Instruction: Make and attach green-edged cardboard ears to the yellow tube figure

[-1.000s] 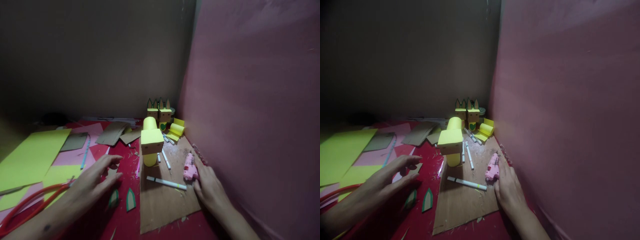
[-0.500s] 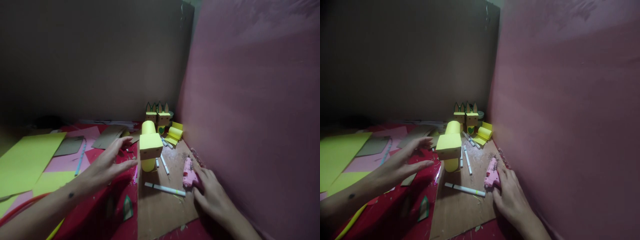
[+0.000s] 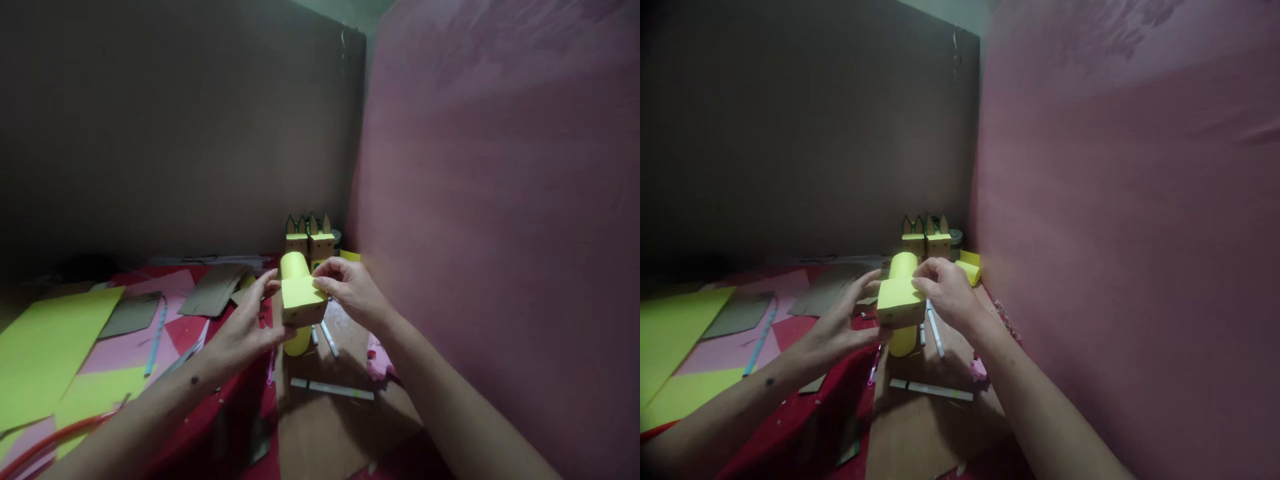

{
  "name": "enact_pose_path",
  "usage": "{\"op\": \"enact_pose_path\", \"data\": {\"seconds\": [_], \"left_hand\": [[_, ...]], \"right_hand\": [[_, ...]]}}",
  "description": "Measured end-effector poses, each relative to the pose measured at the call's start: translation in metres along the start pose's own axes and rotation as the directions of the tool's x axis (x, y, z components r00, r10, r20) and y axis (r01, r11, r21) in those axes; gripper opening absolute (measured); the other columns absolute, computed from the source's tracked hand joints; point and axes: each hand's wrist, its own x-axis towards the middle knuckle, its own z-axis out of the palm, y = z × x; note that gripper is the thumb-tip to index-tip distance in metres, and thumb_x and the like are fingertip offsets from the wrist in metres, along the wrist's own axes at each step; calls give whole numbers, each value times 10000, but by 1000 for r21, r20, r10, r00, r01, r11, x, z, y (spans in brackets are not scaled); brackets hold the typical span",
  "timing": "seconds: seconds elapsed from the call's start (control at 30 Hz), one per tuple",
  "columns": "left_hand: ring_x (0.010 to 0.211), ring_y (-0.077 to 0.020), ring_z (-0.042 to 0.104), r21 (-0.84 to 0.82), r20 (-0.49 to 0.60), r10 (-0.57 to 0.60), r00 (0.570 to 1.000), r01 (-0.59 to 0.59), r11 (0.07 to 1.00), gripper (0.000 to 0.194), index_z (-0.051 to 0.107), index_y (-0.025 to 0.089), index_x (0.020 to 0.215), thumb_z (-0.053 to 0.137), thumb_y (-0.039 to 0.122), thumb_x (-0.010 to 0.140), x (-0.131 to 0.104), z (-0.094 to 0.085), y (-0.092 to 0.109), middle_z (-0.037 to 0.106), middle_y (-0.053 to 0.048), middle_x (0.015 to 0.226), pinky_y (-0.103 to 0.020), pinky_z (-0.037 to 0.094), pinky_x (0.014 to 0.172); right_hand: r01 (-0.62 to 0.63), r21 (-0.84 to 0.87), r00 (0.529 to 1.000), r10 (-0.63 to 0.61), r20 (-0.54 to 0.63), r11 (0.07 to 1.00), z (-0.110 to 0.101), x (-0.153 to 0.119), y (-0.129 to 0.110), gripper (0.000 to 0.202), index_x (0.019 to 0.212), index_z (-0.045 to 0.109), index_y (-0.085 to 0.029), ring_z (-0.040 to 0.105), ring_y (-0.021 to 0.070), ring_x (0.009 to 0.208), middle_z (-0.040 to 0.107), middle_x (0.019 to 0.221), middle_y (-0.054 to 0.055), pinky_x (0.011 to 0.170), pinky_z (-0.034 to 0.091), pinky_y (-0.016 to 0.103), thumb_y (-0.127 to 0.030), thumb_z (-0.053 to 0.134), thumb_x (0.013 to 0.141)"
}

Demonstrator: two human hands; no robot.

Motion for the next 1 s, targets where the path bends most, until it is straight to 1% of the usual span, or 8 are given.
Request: {"op": "enact_pose_path", "data": {"seconds": [0.23, 0.37, 0.47, 0.6, 0.67, 0.77, 0.9, 1.0], "left_hand": [[1427, -400, 657, 86, -47, 52, 998, -48, 995, 858, 592, 256, 1600, 919, 492, 843, -3, 1, -7, 659, -148, 1538, -689, 580, 1243], [1386, -376, 664, 152, -69, 85, 994, -74, 986, 743, 642, 245, 1557, 932, 505, 925, -2, 1, -11, 663, -129, 1514, -643, 620, 1179], [1321, -349, 697, 182, -87, 80, 993, -63, 981, 642, 667, 234, 1519, 901, 518, 993, -2, 1, -12, 680, -127, 1493, -592, 659, 1111], [1283, -330, 719, 206, -107, 75, 991, -52, 977, 567, 687, 224, 1484, 883, 497, 1028, -1, 0, -11, 699, -122, 1478, -572, 671, 1096], [1275, -323, 728, 209, -107, 75, 991, -52, 976, 540, 695, 222, 1475, 873, 491, 1042, -1, 0, -12, 707, -121, 1479, -567, 676, 1093], [1283, -323, 731, 204, -113, 76, 991, -52, 978, 509, 706, 219, 1458, 864, 483, 1052, 0, 0, -14, 719, -119, 1469, -568, 675, 1101], [1253, -317, 734, 173, -124, 66, 990, -44, 984, 540, 688, 219, 1475, 866, 494, 1045, 0, 4, -15, 710, -122, 1468, -555, 684, 1070], [1227, -317, 733, 144, -128, 70, 989, -51, 988, 698, 633, 237, 1553, 920, 495, 971, 0, 5, -11, 681, -125, 1482, -556, 690, 1054]], "right_hand": [[-58, -13, 998, 59, 21, 998, 3, -5, -4, 152, 815, 737, -209, 635, 159, 778, 698, 813, -22, 732, 514, 302, -92, 785, 900], [-66, -98, 997, 70, 37, 993, 8, -2, -6, 218, 797, 723, -201, 660, 157, 782, 705, 807, -26, 754, 536, 303, -56, 793, 945], [-71, -193, 996, 79, 37, 979, 10, 2, -3, 192, 880, 738, -184, 729, 174, 829, 757, 896, -12, 796, 621, 332, -156, 833, 1045], [-78, -313, 997, 72, -31, 947, 2, 2, 8, 202, 1140, 798, -175, 815, 236, 1032, 829, 1154, 52, 943, 709, 443, -375, 828, 1134], [-89, -349, 995, 67, -75, 933, -6, -2, 15, 237, 1240, 801, -180, 822, 252, 1084, 832, 1239, 74, 973, 716, 468, -399, 809, 1149], [-97, -384, 992, 60, -107, 918, -18, -12, 25, 262, 1299, 796, -187, 823, 260, 1113, 827, 1296, 87, 987, 718, 478, -404, 803, 1152], [-87, -386, 994, 56, -90, 918, -24, -26, 32, 218, 1215, 805, -184, 823, 240, 1058, 835, 1219, 70, 955, 720, 450, -391, 811, 1149], [-64, -335, 998, 53, -42, 940, -17, -27, 29, 127, 1168, 808, -172, 814, 194, 893, 841, 1074, 35, 825, 711, 369, -294, 775, 1165]]}}
